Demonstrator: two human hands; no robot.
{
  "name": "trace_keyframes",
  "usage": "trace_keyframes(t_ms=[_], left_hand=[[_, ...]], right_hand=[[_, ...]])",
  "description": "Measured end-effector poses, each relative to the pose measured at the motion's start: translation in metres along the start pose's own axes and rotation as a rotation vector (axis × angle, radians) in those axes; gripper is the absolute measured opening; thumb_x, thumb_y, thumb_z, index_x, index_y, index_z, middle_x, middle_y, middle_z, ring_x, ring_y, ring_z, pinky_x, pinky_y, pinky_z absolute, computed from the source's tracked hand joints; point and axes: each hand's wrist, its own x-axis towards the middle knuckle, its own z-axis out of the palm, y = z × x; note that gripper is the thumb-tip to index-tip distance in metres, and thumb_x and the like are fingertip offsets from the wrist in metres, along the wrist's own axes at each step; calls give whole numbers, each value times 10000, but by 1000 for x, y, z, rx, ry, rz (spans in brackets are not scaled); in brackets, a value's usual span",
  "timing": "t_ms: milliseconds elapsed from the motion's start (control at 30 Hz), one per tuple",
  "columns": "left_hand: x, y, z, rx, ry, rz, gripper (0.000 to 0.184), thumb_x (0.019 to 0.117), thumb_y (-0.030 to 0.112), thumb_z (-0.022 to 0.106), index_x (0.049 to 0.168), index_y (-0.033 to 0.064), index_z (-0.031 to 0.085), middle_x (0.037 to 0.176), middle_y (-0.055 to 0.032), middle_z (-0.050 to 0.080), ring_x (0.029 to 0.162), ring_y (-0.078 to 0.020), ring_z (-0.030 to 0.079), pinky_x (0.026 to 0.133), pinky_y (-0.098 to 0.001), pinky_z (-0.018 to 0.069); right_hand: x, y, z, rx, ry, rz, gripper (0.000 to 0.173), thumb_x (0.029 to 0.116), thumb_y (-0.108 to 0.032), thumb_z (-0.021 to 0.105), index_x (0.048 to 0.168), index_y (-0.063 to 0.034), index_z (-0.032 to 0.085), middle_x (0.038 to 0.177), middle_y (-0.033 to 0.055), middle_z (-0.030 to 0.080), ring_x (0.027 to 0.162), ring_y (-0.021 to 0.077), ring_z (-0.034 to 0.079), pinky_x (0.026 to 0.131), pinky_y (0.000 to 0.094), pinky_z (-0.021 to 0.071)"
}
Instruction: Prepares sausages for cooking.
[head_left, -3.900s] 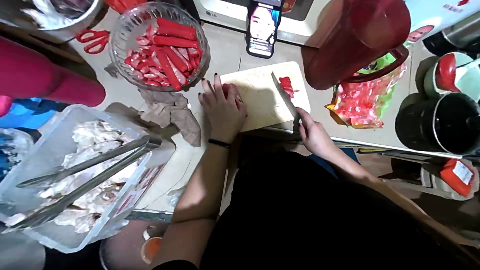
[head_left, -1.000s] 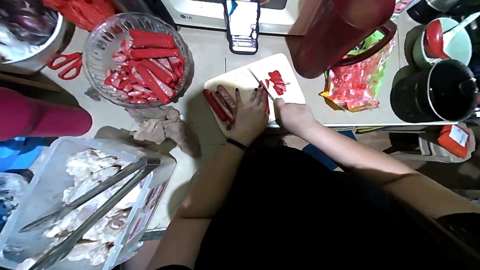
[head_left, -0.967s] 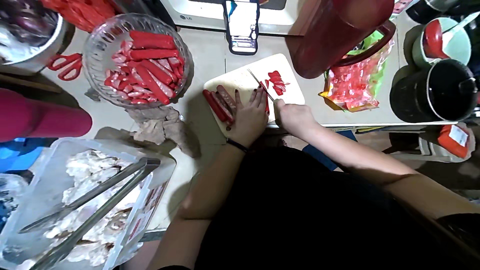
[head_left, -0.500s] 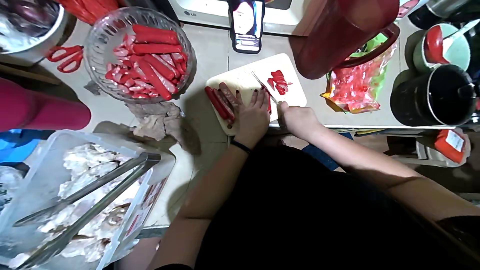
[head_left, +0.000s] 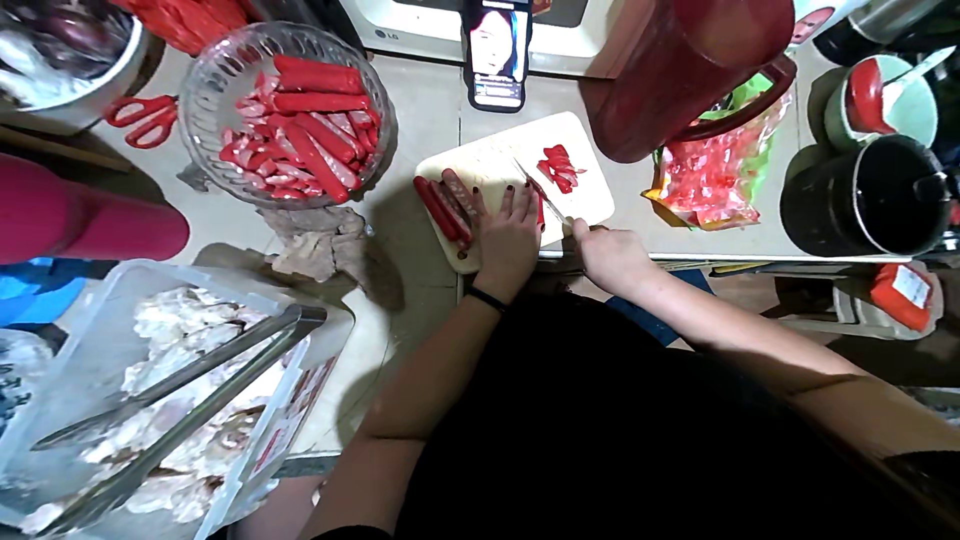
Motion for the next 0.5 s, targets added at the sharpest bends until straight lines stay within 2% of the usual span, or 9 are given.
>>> trace_keyframes(t_ms=[67,100,267,367,433,500], left_hand=[[-1,1,-1,-12,-24,-15,492,1051,170,490,1531,61,480,1584,-101,481,1492,-363,398,1169,-730,189],[-1,1,-2,-24,-23,-22,488,1055,178,488,1528,59,483,1585,-101,478,1494,-360,396,1174,-721,194],[-12,3,-5,12,51,33,482,1045,170,525,1505,27,504,1579,-121,482,1492,-386,387,1175,-761,130],[-13,1,9,1,152,35,438,1035,158,552,1458,50,570,1533,-101,542,1452,-386,450,1165,-765,154],[-14,1,15,2,198,36,420,1020,132,573,1432,55,600,1501,-102,574,1415,-394,495,1152,-768,181],[-14,3,15,29,210,34,416,1018,135,578,1427,67,609,1486,-93,590,1394,-393,518,1145,-763,198]], right_hand=[[2,-1,-1,-8,-18,-10,282,1072,-145,467,1333,-43,500,955,224,701,916,454,721,702,586,560],[3,-2,-1,-7,-19,-18,269,1071,-140,472,1321,-46,502,953,217,700,917,448,721,703,583,561],[17,-4,8,74,130,-59,245,1033,-105,544,1268,-37,560,917,204,711,871,435,726,672,588,565],[17,-5,7,81,91,-51,287,1030,-81,536,1311,-25,539,966,217,711,921,439,725,721,593,571],[14,1,9,71,68,-54,318,1043,-95,530,1355,-36,521,973,213,714,923,440,723,731,594,570],[12,8,10,74,76,-44,309,1041,-109,537,1343,-41,528,948,209,714,897,438,723,721,599,568]])
